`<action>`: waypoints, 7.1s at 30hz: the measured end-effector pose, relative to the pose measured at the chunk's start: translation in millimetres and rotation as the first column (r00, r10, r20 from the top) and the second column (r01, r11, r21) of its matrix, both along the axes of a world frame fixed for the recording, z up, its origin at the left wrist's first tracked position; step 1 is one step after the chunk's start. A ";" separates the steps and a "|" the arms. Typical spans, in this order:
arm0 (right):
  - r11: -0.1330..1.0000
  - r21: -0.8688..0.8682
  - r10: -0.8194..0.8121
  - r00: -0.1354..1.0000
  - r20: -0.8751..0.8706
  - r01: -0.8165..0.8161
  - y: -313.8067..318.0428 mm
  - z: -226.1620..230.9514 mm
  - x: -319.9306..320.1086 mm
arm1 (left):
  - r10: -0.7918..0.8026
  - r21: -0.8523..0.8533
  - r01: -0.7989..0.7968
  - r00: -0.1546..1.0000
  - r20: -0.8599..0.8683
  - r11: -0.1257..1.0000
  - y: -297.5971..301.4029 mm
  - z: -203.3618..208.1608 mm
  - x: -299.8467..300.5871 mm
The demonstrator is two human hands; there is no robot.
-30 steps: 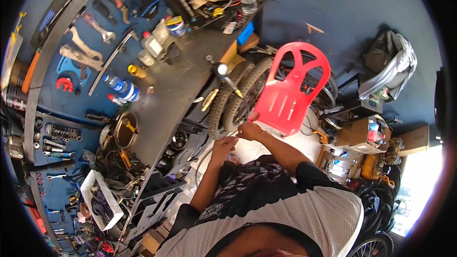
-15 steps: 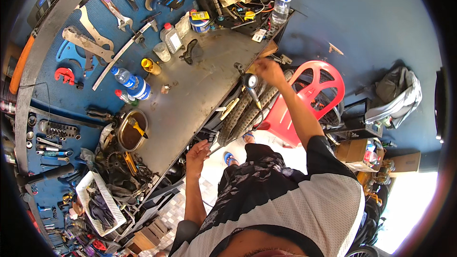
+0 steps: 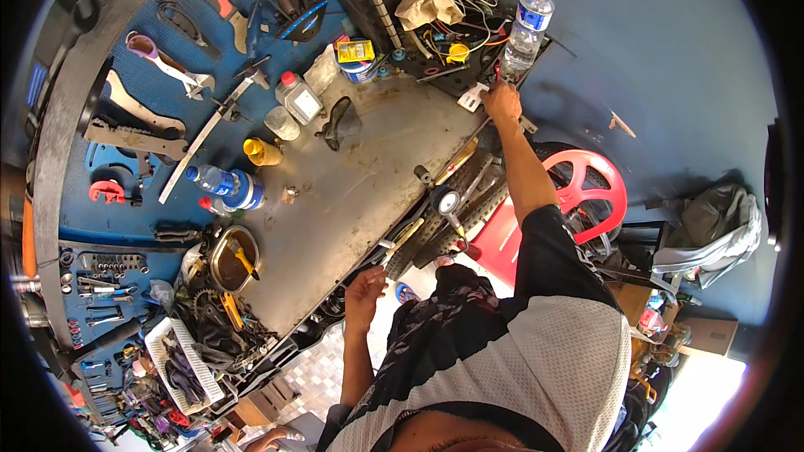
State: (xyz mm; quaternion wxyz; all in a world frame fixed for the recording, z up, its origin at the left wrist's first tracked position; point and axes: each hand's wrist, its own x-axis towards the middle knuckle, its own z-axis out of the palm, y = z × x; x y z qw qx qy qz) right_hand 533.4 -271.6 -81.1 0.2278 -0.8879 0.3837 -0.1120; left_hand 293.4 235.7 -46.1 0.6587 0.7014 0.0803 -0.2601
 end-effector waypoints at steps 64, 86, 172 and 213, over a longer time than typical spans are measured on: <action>0.776 0.011 0.619 0.757 -0.208 -0.631 -14.7 16.7 -12.1 | 0.061 0.069 -0.067 0.994 0.086 0.995 -35.4 -29.7 10.4; 0.755 -0.024 0.655 0.753 0.064 -0.655 -27.5 69.3 14.6 | 0.089 0.054 -0.097 0.987 0.136 0.994 -45.4 -32.0 3.2; 0.550 0.053 0.816 0.523 -0.245 -0.834 193.5 45.4 111.3 | 0.290 0.240 -0.306 0.952 0.102 0.921 -10.4 -15.5 -15.6; 0.817 0.004 0.547 0.773 -0.322 -0.576 107.8 14.5 88.5 | 0.117 0.280 -0.160 0.979 0.167 0.946 -26.3 -30.7 0.6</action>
